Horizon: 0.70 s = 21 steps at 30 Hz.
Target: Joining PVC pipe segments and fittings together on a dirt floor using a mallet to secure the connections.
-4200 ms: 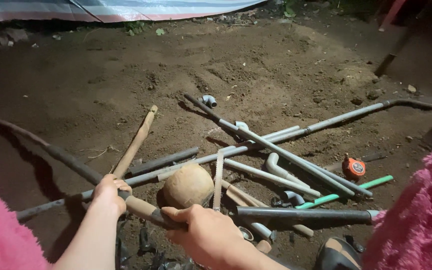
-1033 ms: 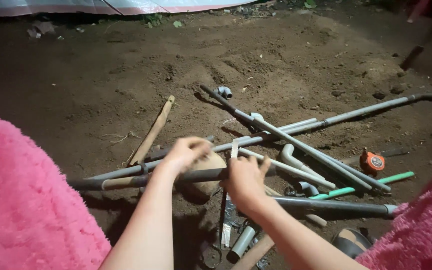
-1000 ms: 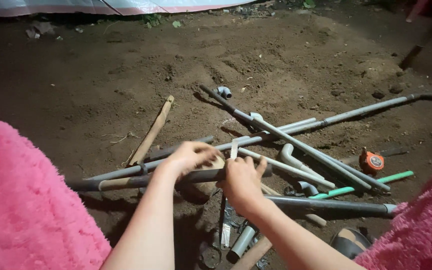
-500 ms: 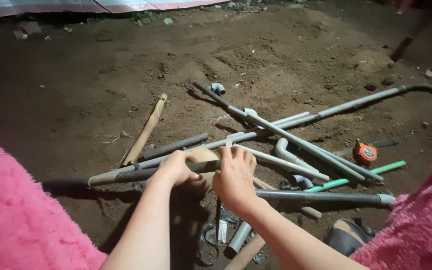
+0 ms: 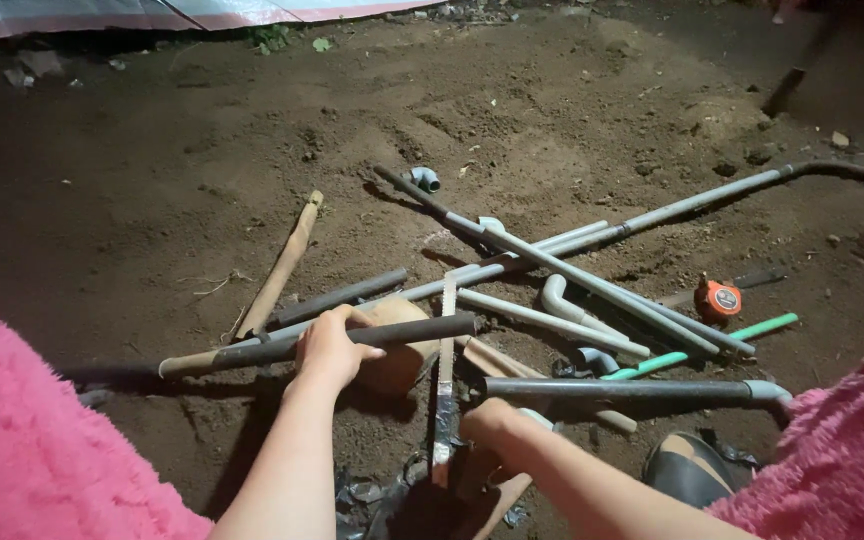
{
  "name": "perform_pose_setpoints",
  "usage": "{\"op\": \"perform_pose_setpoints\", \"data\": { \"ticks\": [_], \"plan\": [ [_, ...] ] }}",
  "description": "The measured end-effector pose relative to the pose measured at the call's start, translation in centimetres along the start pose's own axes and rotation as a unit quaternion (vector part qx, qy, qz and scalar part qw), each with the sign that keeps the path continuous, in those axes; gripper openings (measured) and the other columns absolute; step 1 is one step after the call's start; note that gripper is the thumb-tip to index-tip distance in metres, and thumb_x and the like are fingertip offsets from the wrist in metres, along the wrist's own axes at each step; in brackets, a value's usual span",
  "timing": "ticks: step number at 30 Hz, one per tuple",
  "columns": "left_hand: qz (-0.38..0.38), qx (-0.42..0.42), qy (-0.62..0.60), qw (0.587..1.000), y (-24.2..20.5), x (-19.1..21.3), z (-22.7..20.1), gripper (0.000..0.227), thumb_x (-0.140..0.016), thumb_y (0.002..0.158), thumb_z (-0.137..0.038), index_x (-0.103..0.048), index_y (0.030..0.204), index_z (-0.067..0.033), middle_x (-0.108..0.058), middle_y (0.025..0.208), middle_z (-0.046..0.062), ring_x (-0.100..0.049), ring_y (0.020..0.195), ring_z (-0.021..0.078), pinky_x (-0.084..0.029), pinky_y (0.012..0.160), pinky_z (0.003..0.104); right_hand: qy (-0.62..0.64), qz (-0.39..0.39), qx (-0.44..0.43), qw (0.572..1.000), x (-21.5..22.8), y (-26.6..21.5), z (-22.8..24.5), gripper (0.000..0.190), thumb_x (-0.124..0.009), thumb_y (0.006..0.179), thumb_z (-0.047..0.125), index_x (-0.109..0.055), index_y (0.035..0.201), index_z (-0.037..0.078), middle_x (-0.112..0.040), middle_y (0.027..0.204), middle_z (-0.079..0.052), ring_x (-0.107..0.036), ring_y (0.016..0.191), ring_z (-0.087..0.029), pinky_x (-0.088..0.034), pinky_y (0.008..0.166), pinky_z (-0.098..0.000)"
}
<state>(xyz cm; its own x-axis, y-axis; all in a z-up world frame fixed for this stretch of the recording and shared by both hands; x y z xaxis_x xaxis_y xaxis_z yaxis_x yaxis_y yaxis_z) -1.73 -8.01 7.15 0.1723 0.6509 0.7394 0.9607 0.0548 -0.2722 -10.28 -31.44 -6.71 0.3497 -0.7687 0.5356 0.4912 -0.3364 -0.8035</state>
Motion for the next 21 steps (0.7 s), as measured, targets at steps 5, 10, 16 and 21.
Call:
{"op": "perform_pose_setpoints", "data": {
  "ticks": [5, 10, 16, 21],
  "plan": [
    [-0.032, 0.036, -0.037, 0.998, 0.3, -0.2, 0.2, 0.041, -0.101, 0.075, -0.016, -0.077, 0.105, -0.0282, -0.073, 0.133, 0.01, -0.067, 0.127, 0.0354, -0.051, 0.107, 0.048, -0.17, -0.032, 0.132, 0.976, -1.0, -4.7, 0.5, 0.022, -0.093, 0.062, 0.04, -0.086, 0.075, 0.023, -0.078, 0.077, 0.001, -0.074, 0.074, -0.014, -0.057, 0.061, -0.0299],
    [-0.051, 0.01, -0.031, 0.998, 3.0, -1.2, 1.5, 0.052, -0.108, 0.063, -0.018, -0.077, 0.105, -0.0264, -0.078, 0.122, 0.007, -0.073, 0.117, 0.0296, -0.055, 0.095, 0.044, -0.053, -0.15, 0.045, 0.986, 0.7, 2.6, -2.4, 0.023, -0.067, 0.085, 0.025, -0.079, 0.091, 0.006, -0.08, 0.092, -0.008, -0.079, 0.087, -0.025, -0.058, 0.069, -0.0341],
    [-0.047, 0.013, -0.051, 0.998, 3.4, -1.5, 1.4, 0.053, -0.107, 0.062, -0.012, -0.078, 0.104, -0.0249, -0.079, 0.124, 0.005, -0.074, 0.115, 0.0276, -0.054, 0.099, 0.042, 0.241, -0.231, -0.041, 0.942, 5.7, -3.7, -3.7, 0.023, -0.063, 0.09, 0.013, -0.082, 0.09, 0.0, -0.08, 0.085, -0.015, -0.075, 0.074, -0.029, -0.057, 0.059, -0.0384],
    [-0.028, -0.002, 0.004, 1.0, 5.3, -2.9, 2.8, 0.063, -0.108, 0.063, -0.021, -0.079, 0.119, -0.0267, -0.075, 0.128, -0.003, -0.062, 0.14, 0.0201, -0.05, 0.116, 0.041, 0.397, -0.344, 0.09, 0.846, 7.5, -8.2, -1.5, 0.054, -0.051, 0.105, 0.044, -0.065, 0.137, 0.003, -0.065, 0.144, -0.028, -0.058, 0.141, -0.041, -0.046, 0.118, -0.0501]
  ]
}}
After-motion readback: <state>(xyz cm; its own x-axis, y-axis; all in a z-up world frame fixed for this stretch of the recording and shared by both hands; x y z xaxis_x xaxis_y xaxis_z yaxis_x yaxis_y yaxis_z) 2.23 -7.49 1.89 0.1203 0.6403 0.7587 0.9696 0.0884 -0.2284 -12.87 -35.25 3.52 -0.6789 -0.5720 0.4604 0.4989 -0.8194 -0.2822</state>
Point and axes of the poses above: each hand's wrist, its own y-axis towards the middle knuckle, its own x-axis out of the back of the hand, z = x × y, the point moved 4 cm from there along y, towards the middle knuckle
